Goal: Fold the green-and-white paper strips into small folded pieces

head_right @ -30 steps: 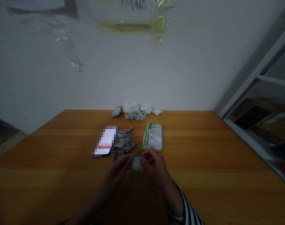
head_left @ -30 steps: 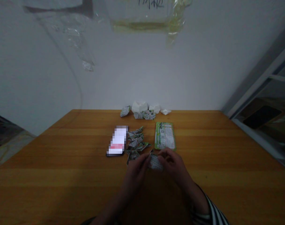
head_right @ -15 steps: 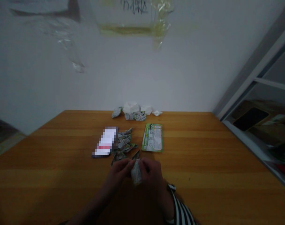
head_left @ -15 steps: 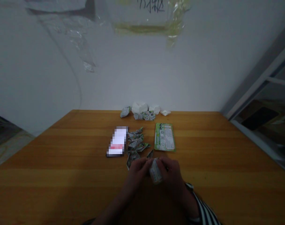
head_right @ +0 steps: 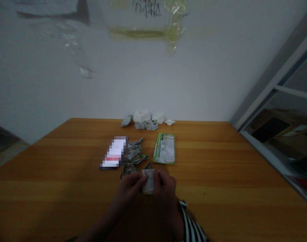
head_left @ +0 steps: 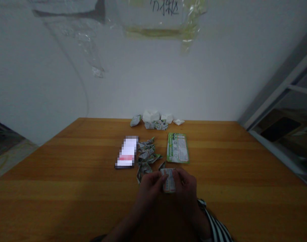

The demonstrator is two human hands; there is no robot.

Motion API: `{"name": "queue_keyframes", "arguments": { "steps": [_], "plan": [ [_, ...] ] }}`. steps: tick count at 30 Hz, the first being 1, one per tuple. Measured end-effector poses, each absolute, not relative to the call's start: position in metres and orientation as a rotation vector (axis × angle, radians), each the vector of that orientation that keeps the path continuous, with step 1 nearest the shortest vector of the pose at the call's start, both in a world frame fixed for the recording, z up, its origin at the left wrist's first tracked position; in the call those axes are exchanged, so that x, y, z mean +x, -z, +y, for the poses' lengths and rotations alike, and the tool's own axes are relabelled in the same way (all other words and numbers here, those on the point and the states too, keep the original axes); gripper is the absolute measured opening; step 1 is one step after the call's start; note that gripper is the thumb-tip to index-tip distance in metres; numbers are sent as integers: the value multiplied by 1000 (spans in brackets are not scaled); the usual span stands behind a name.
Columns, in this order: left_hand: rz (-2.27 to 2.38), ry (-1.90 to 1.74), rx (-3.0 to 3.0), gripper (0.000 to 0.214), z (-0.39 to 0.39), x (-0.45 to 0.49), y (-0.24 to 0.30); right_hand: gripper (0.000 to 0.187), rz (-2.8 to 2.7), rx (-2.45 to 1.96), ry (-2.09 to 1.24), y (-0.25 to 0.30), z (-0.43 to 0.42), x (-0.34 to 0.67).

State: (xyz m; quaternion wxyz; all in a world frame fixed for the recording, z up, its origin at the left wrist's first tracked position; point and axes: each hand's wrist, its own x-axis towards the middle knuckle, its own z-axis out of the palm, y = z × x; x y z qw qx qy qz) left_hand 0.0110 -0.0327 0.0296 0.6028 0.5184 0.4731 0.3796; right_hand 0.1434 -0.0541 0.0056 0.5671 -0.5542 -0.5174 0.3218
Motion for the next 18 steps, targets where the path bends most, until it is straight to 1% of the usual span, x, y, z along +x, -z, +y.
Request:
{"name": "queue_keyframes", "arguments": {
  "steps": [6, 10, 12, 15, 18],
  "plan": [
    [1092, -845, 1214, 37, -36, 14, -25, 36, -1074, -1313, -798, -2, -55, 142],
    [1170, -945, 1267, 35, -31, 6, -29, 35, -1102, -1260, -858, -3, -51, 142],
    [1208, -1046, 1290, 32, -29, 1, -33, 35, -1176, -1238, -893, -5, -51, 141],
    [1265, -1176, 1285, 28, -26, -5, -37, 32, -1439, -1189, -958, -9, -54, 139],
    [1278, -1156, 1301, 25, -24, -7, -38, 19, -1639, -1105, -1068, -13, -54, 143]
  ]
}}
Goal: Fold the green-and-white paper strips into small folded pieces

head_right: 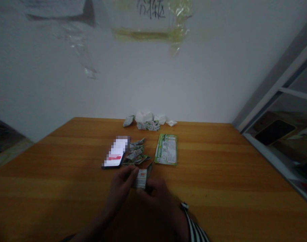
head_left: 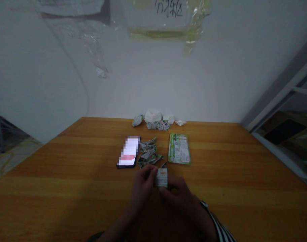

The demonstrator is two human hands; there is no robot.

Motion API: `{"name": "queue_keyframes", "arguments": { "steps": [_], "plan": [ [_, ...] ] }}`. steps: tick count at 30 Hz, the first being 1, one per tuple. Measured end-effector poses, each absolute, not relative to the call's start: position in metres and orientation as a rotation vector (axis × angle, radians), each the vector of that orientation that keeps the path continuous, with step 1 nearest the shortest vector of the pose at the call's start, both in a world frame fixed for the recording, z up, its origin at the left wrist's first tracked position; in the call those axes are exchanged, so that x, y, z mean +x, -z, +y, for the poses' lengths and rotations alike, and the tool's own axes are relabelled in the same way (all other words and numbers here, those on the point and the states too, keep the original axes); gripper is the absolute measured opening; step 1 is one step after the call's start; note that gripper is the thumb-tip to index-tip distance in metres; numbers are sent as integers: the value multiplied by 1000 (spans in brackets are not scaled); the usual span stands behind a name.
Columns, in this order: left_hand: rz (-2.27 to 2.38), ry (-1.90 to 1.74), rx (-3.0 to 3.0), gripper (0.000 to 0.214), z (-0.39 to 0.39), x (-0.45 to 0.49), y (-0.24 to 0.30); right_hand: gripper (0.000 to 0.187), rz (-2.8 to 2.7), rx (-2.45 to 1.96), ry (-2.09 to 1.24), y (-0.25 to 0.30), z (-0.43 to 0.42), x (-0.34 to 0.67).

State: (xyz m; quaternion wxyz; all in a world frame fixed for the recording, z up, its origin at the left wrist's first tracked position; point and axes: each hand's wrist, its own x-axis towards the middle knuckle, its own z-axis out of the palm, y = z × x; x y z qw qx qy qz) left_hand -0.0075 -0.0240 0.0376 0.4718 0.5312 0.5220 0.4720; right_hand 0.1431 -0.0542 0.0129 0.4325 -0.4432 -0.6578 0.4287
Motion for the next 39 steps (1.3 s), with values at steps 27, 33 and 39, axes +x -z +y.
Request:
{"name": "queue_keyframes", "arguments": {
  "steps": [27, 33, 39],
  "plan": [
    [1135, -720, 1698, 32, -13, -13, -33, 14, -1688, -1004, -968, -12, -36, 176],
    [1055, -884, 1661, 19, -21, -9, -33, 16, -1575, -1205, -1048, -7, -34, 176],
    [1067, -809, 1732, 26, -23, -6, -33, 15, -1506, -1218, -1093, -10, -36, 174]
  ]
}}
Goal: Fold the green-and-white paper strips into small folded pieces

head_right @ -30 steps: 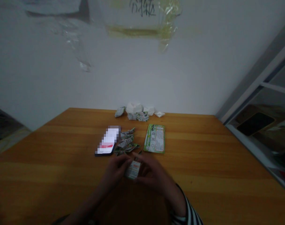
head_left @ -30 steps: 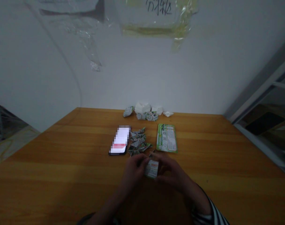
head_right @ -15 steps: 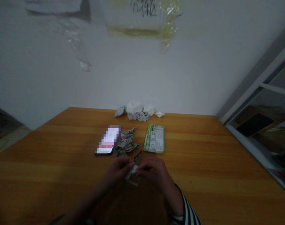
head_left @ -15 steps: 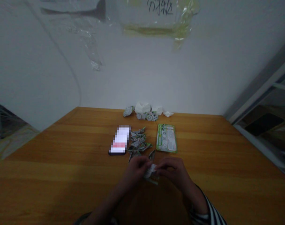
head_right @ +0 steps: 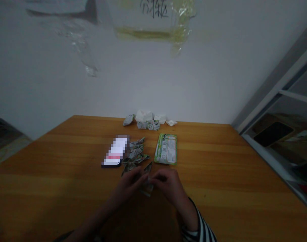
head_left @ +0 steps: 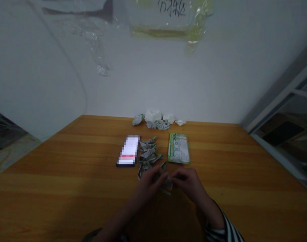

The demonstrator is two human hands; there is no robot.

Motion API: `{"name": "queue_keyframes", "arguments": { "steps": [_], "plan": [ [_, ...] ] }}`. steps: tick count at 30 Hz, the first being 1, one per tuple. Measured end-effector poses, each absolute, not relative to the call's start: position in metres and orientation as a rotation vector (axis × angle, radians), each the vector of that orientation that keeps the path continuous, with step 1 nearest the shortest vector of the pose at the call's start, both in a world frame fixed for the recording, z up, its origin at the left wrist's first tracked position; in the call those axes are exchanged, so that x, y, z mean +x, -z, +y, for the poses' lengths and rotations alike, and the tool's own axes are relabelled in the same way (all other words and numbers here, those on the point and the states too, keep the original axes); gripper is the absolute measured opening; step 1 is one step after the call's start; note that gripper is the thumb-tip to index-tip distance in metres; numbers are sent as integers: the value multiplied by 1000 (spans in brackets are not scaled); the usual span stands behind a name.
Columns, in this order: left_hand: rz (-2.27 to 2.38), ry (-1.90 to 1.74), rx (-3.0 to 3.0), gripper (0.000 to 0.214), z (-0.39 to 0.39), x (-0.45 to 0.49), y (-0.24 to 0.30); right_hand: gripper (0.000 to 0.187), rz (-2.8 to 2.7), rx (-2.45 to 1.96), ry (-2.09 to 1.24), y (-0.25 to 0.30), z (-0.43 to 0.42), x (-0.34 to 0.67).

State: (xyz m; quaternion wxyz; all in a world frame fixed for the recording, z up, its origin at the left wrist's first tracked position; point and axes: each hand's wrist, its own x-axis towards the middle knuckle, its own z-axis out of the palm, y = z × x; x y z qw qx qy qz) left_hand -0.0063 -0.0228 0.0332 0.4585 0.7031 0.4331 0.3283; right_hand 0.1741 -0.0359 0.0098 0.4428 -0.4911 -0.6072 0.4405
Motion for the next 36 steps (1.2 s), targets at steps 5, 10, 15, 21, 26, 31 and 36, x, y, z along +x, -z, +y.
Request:
{"name": "queue_keyframes", "arguments": {
  "steps": [5, 10, 15, 21, 26, 31, 36],
  "plan": [
    [1071, -927, 1717, 27, -22, -5, -32, 26, -1224, -1166, -1288, -6, -33, 171],
    [1093, -955, 1687, 26, -23, -6, -32, 35, -1290, -1172, -1316, -8, -35, 171],
    [1116, -957, 1698, 28, -25, -7, -32, 42, -1543, -1168, -1215, -13, -37, 170],
    [1166, -961, 1693, 30, -25, -5, -30, 44, -1715, -1184, -1041, -9, -38, 168],
    [1197, -1002, 1645, 31, -25, -3, -32, 45, -1664, -1187, -996, -8, -41, 163],
    [1203, -1033, 1615, 33, -27, 0, -34, 44, -1677, -1193, -992, -10, -42, 162],
    [1203, -1024, 1624, 30, -29, 1, -32, 44, -1685, -1190, -967, -8, -41, 163]
  ]
}}
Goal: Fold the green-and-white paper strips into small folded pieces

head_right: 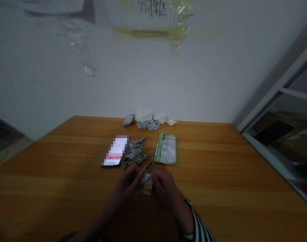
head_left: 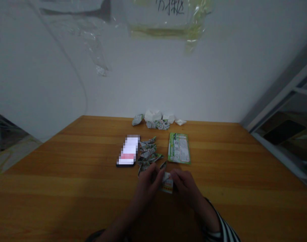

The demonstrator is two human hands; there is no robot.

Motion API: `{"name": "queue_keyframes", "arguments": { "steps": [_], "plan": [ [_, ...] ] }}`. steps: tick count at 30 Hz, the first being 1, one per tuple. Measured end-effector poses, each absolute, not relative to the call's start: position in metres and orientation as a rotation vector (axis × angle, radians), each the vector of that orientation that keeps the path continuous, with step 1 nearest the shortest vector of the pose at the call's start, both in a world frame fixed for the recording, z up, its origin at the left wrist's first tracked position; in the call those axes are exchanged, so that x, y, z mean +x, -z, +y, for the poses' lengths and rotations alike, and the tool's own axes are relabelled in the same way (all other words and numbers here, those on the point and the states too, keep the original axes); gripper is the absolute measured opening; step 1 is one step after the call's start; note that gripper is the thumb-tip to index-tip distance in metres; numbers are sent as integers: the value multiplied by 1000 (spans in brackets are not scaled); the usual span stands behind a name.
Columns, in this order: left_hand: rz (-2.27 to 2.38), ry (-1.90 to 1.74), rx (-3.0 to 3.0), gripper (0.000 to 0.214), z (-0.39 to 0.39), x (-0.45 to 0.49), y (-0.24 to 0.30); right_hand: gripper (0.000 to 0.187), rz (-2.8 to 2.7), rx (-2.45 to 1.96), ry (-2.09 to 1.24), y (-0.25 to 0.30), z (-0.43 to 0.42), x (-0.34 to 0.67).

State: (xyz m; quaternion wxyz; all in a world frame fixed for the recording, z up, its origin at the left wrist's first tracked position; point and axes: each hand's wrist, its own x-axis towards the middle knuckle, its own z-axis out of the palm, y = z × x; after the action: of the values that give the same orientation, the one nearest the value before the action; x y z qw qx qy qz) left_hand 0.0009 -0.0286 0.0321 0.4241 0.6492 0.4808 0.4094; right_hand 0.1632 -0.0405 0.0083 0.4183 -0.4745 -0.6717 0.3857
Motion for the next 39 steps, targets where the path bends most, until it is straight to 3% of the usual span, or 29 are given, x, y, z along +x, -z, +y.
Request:
{"name": "queue_keyframes", "arguments": {
  "steps": [11, 20, 27, 34, 39],
  "plan": [
    [1225, -1027, 1599, 30, -31, 4, -32, 44, -1719, -1203, -746, -12, -42, 160],
    [1192, -1039, 1613, 27, -33, 5, -37, 43, -1630, -1119, -1062, -4, -39, 159],
    [1146, -1018, 1576, 18, -30, 4, -35, 44, -1616, -1107, -1079, -10, -39, 161],
    [1068, -773, 1641, 27, -19, -7, -42, 47, -1754, -1138, -1037, -11, -39, 165],
    [1187, -851, 1690, 26, -21, -7, -35, 48, -1682, -1153, -1047, 0, -39, 157]
  ]
}}
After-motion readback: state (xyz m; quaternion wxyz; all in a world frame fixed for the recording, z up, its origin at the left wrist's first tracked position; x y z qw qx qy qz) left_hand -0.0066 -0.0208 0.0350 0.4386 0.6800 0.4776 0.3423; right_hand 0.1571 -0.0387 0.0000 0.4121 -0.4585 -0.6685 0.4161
